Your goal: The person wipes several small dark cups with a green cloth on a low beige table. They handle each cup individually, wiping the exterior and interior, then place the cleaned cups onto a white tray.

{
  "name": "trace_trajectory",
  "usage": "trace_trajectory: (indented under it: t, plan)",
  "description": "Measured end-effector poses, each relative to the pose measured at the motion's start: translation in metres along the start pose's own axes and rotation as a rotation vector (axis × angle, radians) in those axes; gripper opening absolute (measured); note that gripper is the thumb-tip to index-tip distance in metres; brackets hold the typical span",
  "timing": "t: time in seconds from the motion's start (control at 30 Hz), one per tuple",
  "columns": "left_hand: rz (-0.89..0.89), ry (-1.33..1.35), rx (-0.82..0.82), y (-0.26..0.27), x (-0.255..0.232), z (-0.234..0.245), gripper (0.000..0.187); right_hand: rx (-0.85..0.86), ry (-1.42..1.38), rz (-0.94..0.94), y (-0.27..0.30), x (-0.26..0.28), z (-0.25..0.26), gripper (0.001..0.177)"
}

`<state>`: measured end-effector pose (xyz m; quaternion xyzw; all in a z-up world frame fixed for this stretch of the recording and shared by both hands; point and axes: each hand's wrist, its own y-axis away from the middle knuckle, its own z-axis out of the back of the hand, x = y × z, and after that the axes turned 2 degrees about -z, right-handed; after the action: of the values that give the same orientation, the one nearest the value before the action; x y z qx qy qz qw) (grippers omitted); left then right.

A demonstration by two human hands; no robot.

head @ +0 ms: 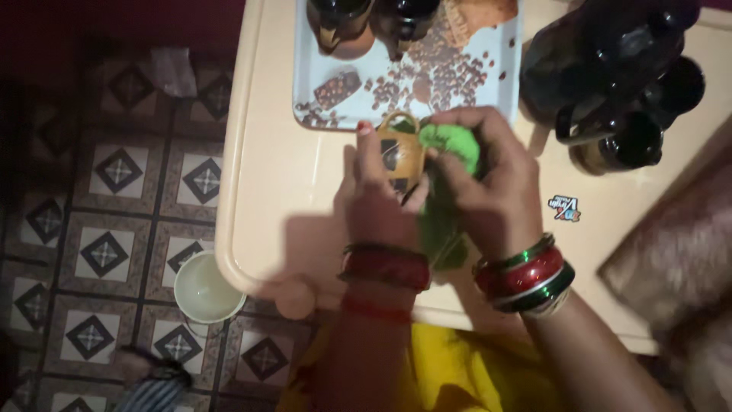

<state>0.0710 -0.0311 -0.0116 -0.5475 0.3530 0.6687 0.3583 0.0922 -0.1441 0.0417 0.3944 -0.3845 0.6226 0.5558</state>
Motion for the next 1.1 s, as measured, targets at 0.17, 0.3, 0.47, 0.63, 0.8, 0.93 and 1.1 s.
trace_trajectory:
  t: [0.17, 0.3, 0.47, 0.63, 0.8, 0.93, 1.1]
  plan:
    - [-0.416, -0.299, 0.057, 0.01, 0.023, -0.002, 0.093, -0.037, -0.126, -0.013, 0.002, -0.008, 0.0, 0.025]
    - [-0.044, 0.299, 0.115, 0.007, 0.023, 0.0, 0.078, 0.015, -0.255, 0.01, 0.004, -0.001, -0.007, 0.026]
    - [0.262, 0.705, 0.088, -0.007, 0.008, 0.016, 0.061, -0.069, -0.109, 0.115, -0.004, 0.012, -0.024, 0.032]
    - [0.75, 0.804, -0.129, -0.024, -0.02, 0.014, 0.066, -0.062, -0.196, 0.114, -0.009, 0.021, -0.031, 0.033]
    - [0.831, 0.774, -0.316, -0.029, -0.024, 0.018, 0.054, 0.114, -0.395, -0.201, 0.003, 0.023, -0.029, 0.022]
    - [0.47, 0.974, -0.352, -0.034, 0.001, 0.017, 0.057, 0.189, -0.188, 0.054, 0.008, 0.027, -0.029, 0.024]
    - [0.08, 0.428, -0.254, -0.034, 0.026, 0.02, 0.055, 0.23, -0.164, 0.028, 0.011, 0.031, -0.026, 0.023]
